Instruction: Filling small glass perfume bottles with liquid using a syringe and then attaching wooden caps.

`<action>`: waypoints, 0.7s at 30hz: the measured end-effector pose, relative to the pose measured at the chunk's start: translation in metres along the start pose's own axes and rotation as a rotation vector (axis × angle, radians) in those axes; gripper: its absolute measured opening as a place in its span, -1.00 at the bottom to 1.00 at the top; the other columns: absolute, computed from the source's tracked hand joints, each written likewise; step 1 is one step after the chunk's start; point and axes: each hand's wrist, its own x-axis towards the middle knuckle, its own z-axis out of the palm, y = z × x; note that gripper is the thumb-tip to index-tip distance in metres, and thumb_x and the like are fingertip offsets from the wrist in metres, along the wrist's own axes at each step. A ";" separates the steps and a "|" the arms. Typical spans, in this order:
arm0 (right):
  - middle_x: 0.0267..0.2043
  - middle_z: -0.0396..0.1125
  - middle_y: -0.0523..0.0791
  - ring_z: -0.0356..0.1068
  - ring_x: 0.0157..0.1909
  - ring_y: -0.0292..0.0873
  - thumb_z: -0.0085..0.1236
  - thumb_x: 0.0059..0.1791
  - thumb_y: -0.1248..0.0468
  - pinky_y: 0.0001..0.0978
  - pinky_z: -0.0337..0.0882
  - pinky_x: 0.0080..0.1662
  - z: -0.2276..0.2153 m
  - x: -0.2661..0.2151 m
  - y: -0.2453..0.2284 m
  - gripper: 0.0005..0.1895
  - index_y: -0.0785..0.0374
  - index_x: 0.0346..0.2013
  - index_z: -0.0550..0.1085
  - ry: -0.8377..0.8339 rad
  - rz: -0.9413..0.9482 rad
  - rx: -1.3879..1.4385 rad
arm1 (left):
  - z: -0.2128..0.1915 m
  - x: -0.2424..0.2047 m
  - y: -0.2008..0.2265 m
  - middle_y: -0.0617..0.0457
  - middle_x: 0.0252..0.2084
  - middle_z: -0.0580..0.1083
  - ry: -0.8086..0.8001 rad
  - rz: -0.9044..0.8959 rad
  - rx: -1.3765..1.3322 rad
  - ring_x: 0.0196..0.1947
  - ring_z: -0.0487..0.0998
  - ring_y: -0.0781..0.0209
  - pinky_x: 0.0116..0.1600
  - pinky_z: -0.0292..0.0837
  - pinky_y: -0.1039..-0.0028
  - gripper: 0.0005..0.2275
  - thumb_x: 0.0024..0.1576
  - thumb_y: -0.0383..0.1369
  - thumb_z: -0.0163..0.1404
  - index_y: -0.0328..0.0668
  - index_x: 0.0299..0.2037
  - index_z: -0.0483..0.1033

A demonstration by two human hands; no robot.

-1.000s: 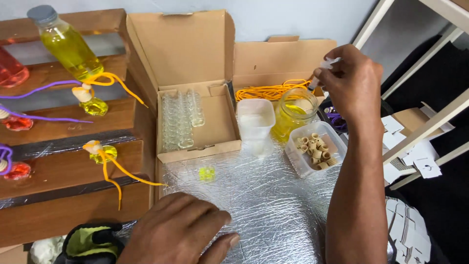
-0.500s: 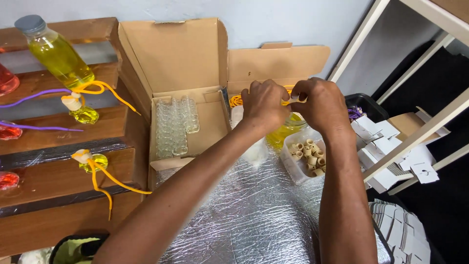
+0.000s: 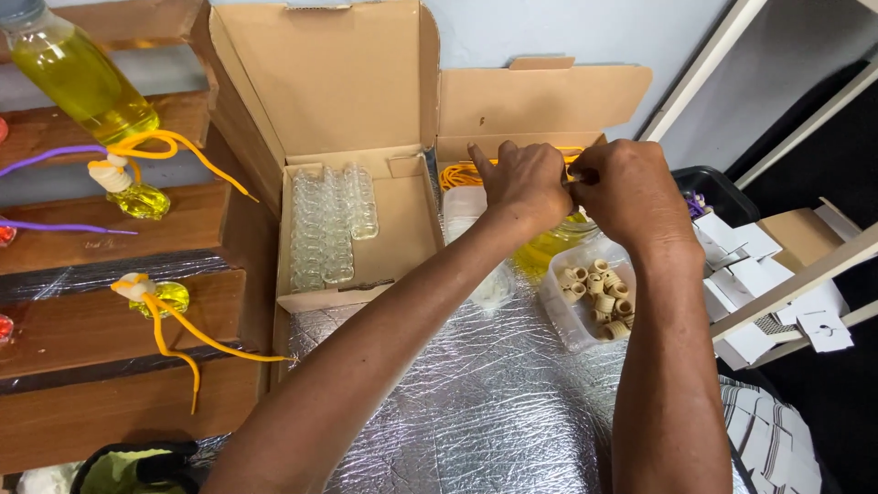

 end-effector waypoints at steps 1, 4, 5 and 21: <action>-0.24 0.54 0.05 0.56 -0.12 0.08 0.33 -0.04 0.37 -0.11 0.57 -0.12 0.000 0.000 -0.002 -0.72 0.17 -0.03 0.66 -0.014 0.018 0.001 | -0.001 0.002 -0.001 -0.03 -0.20 0.57 -0.015 0.010 -0.003 0.14 0.44 -0.12 0.33 -0.49 -0.53 -0.84 0.05 -0.37 0.04 -0.14 -0.25 0.67; -0.20 0.53 0.12 0.56 -0.13 0.12 0.34 -0.03 0.39 -0.10 0.57 -0.12 -0.005 0.000 -0.010 -0.70 0.23 0.01 0.66 -0.039 0.040 -0.003 | -0.002 0.006 -0.004 -0.02 -0.21 0.56 -0.047 0.025 -0.004 0.16 0.42 -0.12 0.34 -0.51 -0.54 -0.83 0.06 -0.37 0.00 -0.12 -0.24 0.66; -0.19 0.53 0.14 0.56 -0.13 0.14 0.34 -0.03 0.40 -0.09 0.57 -0.13 -0.008 -0.001 -0.012 -0.69 0.23 0.02 0.66 -0.046 0.045 -0.008 | -0.001 0.008 -0.005 -0.01 -0.19 0.57 -0.062 0.033 0.000 0.17 0.41 -0.13 0.34 -0.50 -0.55 -0.82 0.06 -0.38 -0.02 -0.11 -0.24 0.66; -0.50 0.45 0.08 0.33 -0.50 0.14 0.10 -0.10 0.45 0.00 0.25 -0.38 0.006 0.004 0.002 -0.84 0.27 -0.37 0.63 -0.004 -0.164 -0.122 | -0.009 0.007 0.004 0.15 -0.09 0.58 -0.157 0.001 0.133 0.29 0.29 -0.02 0.51 -0.51 -0.41 -0.81 0.06 -0.42 0.00 0.09 -0.15 0.53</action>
